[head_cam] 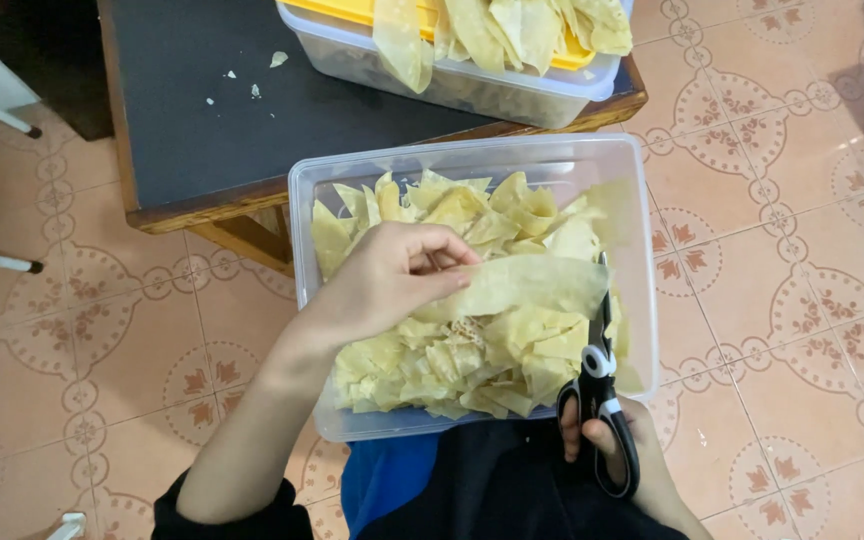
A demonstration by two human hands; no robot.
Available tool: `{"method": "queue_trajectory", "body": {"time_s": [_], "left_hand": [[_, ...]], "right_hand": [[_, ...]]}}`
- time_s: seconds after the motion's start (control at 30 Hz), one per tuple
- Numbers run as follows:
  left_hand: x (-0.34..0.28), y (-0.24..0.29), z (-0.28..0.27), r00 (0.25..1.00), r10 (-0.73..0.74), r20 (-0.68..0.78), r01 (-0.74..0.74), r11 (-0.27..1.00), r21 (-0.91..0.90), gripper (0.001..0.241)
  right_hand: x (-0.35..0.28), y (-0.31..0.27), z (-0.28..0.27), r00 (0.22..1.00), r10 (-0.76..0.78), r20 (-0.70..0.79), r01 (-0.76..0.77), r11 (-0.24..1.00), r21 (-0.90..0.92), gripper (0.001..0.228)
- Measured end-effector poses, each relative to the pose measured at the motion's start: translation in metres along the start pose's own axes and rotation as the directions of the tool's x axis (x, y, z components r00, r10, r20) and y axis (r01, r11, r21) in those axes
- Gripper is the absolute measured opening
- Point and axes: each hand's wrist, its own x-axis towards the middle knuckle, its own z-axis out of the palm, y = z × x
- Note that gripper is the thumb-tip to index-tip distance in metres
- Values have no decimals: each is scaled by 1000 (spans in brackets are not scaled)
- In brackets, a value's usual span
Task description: Cutting thin pastry sheets into smaller, bite-sized pieces using a pair of scissors over a plastic container.
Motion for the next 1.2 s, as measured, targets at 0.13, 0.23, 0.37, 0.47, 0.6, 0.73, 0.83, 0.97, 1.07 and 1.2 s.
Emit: {"method": "queue_trajectory", "body": {"time_s": [0.13,0.23,0.37,0.47,0.6,0.73,0.83,0.97,1.07,1.2], "left_hand": [[16,2,3,988,101,-114,-104,994,-19,13],[25,6,6,964,96,-248,-105,994,-26,12],[22,16,22,987,121,-102,-132,985,-108,16],[16,12,34,996,59,-71,-67,990,-122,13],[12,5,39,992,-30,-123,19,996,-88,10],[18,-7,53,995,32,-100,-42,994,-97,13],[21,-31,77,988,136,-69,-142,986,-84,16],[19,-80,106,938,341,-59,-327,929,172,22],[7,-100,74,878,323,-354,-11,752,659,26],[-10,-136,39,761,224,-609,511,372,775,67]], "right_hand": [[-19,8,-11,992,127,22,-128,990,66,91],[-16,-19,1,978,55,201,-102,967,233,80],[20,-6,8,837,35,546,-122,985,124,102],[25,-14,22,787,-123,604,-14,976,218,105],[13,-35,32,966,50,253,-60,998,31,97],[7,-5,19,982,-98,162,116,987,-110,75],[3,49,-11,994,-112,17,109,987,117,64],[15,42,-20,964,-242,-109,264,914,309,64],[14,7,-11,919,-267,-291,298,952,69,70],[22,5,-19,929,-170,-330,204,976,71,74]]}}
